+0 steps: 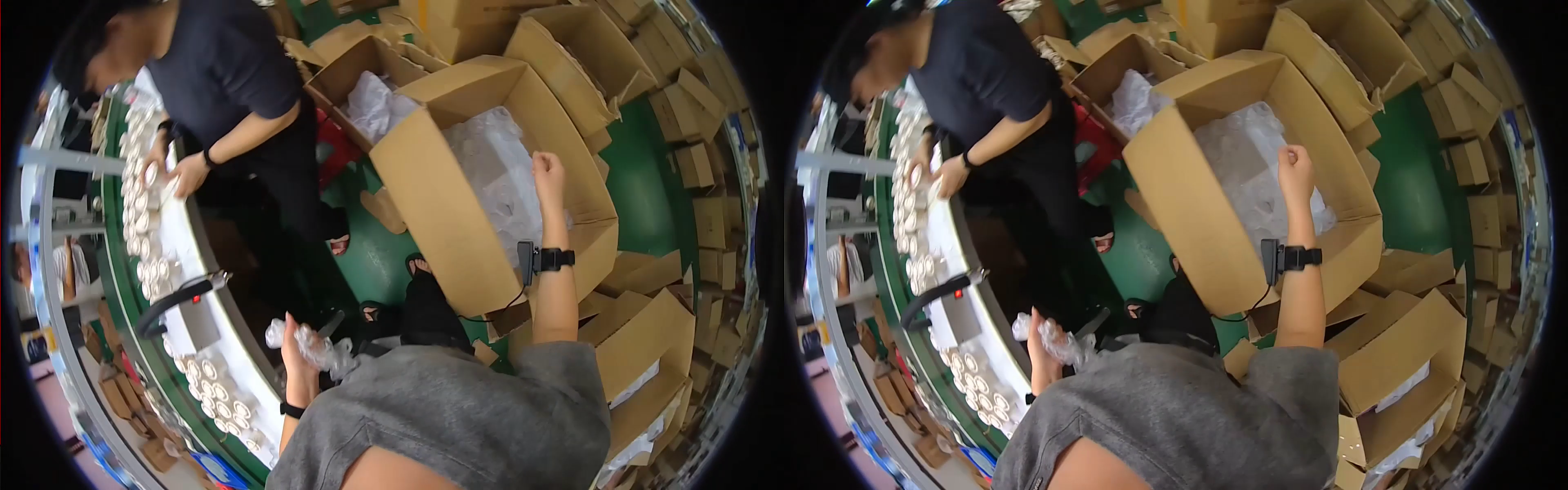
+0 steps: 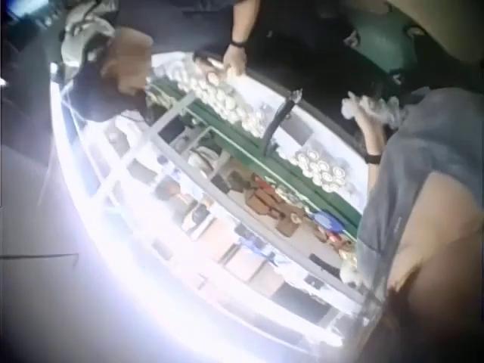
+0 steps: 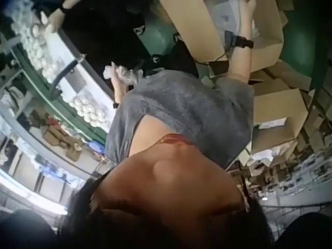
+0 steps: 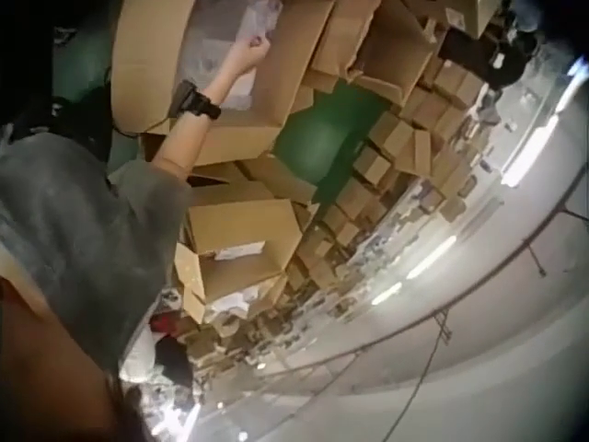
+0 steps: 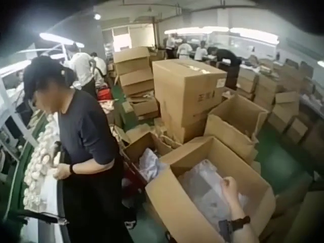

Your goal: The person removes a plastic cup from a bag, fits a fan into the cup, and sets the assembled unit on the table, repeating this process several times.

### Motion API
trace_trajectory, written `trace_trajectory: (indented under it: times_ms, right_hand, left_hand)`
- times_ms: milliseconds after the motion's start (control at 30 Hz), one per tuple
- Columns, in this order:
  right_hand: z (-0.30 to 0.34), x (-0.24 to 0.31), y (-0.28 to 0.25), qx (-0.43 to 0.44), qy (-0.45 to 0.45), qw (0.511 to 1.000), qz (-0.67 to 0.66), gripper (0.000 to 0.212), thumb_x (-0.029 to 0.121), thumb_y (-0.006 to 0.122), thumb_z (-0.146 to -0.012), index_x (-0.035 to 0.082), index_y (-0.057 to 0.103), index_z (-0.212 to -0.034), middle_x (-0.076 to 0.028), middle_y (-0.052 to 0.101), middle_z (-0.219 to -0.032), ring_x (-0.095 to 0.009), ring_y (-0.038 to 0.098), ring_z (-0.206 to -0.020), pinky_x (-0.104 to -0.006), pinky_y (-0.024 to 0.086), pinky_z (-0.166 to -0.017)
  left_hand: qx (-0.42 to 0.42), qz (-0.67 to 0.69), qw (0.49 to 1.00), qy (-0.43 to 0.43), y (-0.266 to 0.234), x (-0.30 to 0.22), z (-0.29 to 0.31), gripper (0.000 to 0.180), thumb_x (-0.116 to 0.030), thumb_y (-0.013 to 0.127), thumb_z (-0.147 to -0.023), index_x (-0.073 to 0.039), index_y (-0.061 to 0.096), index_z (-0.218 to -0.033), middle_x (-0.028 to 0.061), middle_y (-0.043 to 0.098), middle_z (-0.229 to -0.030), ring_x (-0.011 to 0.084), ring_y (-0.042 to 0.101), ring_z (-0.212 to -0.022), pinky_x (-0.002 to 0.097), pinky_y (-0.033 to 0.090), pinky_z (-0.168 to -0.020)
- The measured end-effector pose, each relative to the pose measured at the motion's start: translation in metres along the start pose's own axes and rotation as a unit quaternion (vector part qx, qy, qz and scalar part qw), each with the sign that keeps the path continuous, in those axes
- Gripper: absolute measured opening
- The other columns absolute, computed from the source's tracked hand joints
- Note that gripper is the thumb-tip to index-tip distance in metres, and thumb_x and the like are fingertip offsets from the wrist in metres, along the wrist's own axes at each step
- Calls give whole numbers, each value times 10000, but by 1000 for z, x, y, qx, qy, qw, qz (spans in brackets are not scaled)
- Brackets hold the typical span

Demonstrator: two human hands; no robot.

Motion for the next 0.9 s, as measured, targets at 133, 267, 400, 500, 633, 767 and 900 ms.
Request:
trace_trajectory:
  times_ms: [133,267,400,500,633,767,900]
  right_hand:
    - [-26,-102,43,107,65,954,271,494,381,561,-720,45,483,-1072,-120,596,-861,-235,575,-843,-369,439,-728]
    - [-27,-178,93,226,130,888,378,612,398,554,-714,46,375,-1181,-191,544,-988,-321,531,-919,-405,425,-775]
    - [-35,-203,137,196,107,889,400,637,374,572,-700,39,352,-1196,-239,507,-1007,-368,518,-905,-414,431,-764]
    - [-39,-228,151,240,83,881,400,642,360,584,-690,44,355,-1199,-251,486,-1026,-380,505,-922,-420,426,-774]
    - [-48,-232,124,153,120,922,333,551,330,590,-684,41,431,-1125,-235,470,-1069,-355,493,-955,-427,406,-802]
    - [-60,-166,62,57,239,940,-238,564,350,558,-701,30,420,-1144,-158,463,-1135,-303,459,-1019,-412,365,-863]
    - [22,33,12,229,188,661,-689,600,372,569,-679,30,405,-1144,-121,473,-1114,-271,457,-1029,-439,369,-875]
  left_hand:
    - [-161,-140,975,59,18,9,0,248,-355,505,-810,-148,478,-675,-12,432,-505,112,405,-381,230,323,-348]
    - [-184,-211,960,21,19,18,-3,207,-348,518,-804,-153,510,-734,-9,438,-521,110,413,-393,238,327,-352]
    - [-222,-185,956,-43,8,25,-3,189,-342,538,-793,-153,524,-779,-12,434,-521,117,414,-394,243,330,-358]
    - [-266,-230,936,-38,6,22,-7,194,-343,548,-788,-158,507,-748,-17,422,-511,123,408,-392,243,330,-363]
    - [-257,-161,952,-25,22,24,-7,224,-349,548,-790,-156,484,-697,-14,426,-511,122,415,-403,245,332,-376]
    - [-205,-163,965,26,38,14,5,277,-354,541,-797,-145,461,-634,-9,443,-524,109,430,-429,252,329,-393]
    - [-56,-252,959,113,64,17,30,238,-323,515,-817,-109,518,-714,-6,479,-577,91,439,-494,234,338,-461]
Point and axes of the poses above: each hand's wrist, its own z-axis away from the middle knuckle, its own y-axis out of the palm, x = y × z, the point moved 5 cm from there along -z, towards the middle knuckle
